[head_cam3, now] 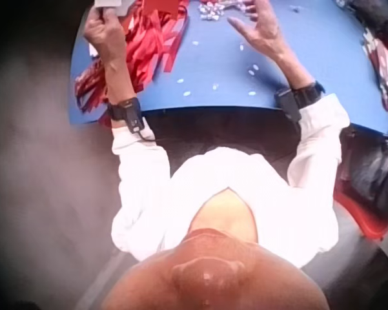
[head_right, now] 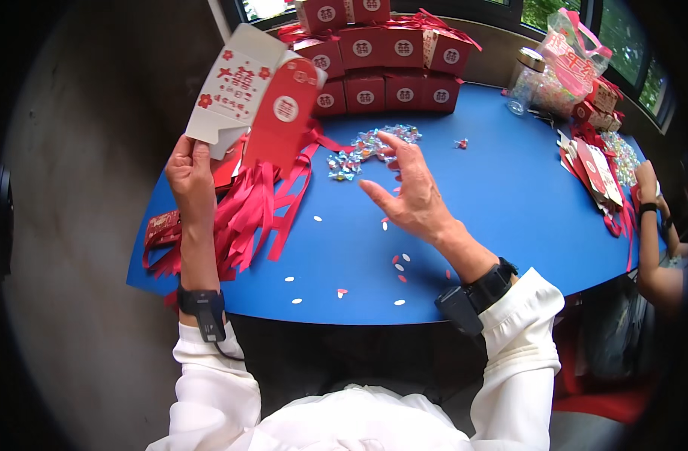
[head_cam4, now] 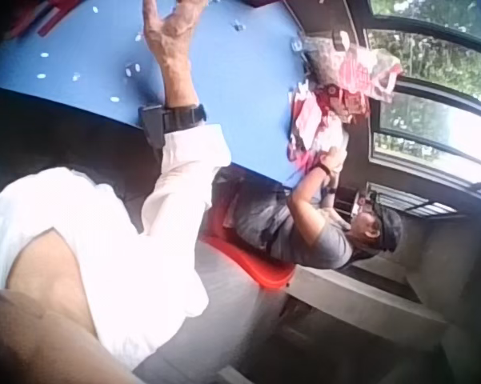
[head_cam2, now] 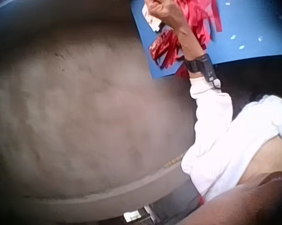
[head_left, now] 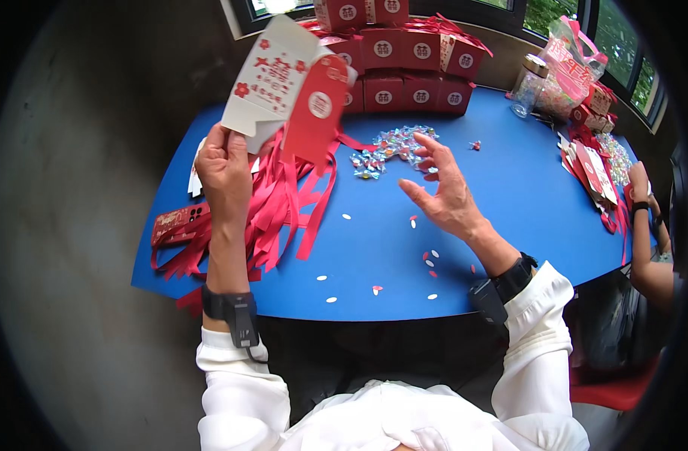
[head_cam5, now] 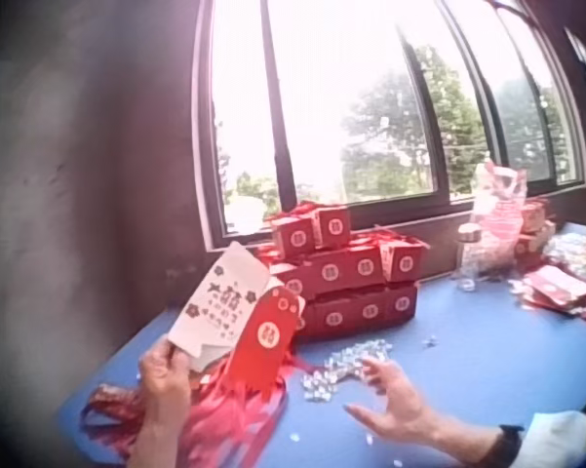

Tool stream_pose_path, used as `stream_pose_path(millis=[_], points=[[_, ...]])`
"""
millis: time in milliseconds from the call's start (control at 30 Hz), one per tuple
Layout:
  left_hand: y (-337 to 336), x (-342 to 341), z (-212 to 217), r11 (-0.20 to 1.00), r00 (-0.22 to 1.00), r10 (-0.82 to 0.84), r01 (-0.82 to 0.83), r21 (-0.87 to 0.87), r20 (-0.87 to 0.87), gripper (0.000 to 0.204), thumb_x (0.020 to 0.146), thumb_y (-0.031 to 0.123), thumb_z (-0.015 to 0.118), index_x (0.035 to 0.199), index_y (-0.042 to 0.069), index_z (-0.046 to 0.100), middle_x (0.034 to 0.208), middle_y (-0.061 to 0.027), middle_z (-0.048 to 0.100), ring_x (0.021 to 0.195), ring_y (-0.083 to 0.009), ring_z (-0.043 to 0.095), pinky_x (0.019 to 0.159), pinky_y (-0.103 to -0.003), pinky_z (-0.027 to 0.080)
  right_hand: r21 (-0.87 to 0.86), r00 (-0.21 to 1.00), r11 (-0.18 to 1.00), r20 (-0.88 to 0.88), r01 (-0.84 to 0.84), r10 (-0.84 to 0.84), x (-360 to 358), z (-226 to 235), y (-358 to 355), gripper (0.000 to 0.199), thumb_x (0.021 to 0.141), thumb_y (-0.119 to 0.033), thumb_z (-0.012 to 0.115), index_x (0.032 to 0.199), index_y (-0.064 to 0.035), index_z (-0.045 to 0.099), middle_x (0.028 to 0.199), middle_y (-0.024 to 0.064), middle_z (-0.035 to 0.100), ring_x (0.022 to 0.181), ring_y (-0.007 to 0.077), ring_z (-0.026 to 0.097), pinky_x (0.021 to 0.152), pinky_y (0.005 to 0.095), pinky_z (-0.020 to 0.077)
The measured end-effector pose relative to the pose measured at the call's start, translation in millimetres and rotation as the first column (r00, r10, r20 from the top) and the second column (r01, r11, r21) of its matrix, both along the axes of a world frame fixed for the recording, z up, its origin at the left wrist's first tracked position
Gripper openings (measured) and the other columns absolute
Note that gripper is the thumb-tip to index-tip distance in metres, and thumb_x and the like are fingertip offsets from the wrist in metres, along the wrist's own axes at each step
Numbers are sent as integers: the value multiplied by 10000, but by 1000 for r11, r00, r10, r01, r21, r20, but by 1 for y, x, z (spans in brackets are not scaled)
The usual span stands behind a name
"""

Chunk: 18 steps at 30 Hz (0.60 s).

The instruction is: Assembling a red and white gift box, filling it with small candies, and tying a red ribbon.

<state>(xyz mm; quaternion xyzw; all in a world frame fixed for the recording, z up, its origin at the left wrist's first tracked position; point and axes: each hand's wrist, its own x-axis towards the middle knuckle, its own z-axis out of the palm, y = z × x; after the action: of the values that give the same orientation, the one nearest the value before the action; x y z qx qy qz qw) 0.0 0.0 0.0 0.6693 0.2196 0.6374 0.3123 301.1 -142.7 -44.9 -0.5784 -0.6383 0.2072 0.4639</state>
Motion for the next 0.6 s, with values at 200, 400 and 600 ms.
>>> stream_pose_path(millis=[200, 400, 600], points=[[-66, 63, 0, 889, 924, -380, 379, -256, 48, 299, 1043, 134, 490, 1256, -67, 552, 1107, -200, 693, 949, -284, 728, 802, -354, 638, 469, 937, 882, 286, 46, -201, -11, 8, -13, 1193, 616, -428, 937, 1558, -194, 245, 1526, 220, 206, 1402, 448, 233, 1132, 565, 299], [-87, 100, 6, 872, 890, -454, 453, -185, 44, 292, 1044, 123, 498, 1250, -80, 535, 1062, -191, 703, 918, -266, 732, 818, -352, 630, 399, 887, 905, 353, 144, -297, -2, 4, -8, 1245, 593, -522, 919, 1576, -218, 219, 1587, 252, 96, 1424, 555, 114, 1117, 674, 223], [-86, 104, -10, 858, 888, -459, 451, -246, 30, 288, 1049, 118, 480, 1263, -68, 530, 1087, -182, 696, 922, -259, 731, 808, -348, 631, 383, 819, 917, 487, 110, -302, 5, 4, -13, 1141, 638, -632, 843, 1552, -202, 312, 1570, 255, 176, 1424, 512, 158, 1129, 633, 183]])
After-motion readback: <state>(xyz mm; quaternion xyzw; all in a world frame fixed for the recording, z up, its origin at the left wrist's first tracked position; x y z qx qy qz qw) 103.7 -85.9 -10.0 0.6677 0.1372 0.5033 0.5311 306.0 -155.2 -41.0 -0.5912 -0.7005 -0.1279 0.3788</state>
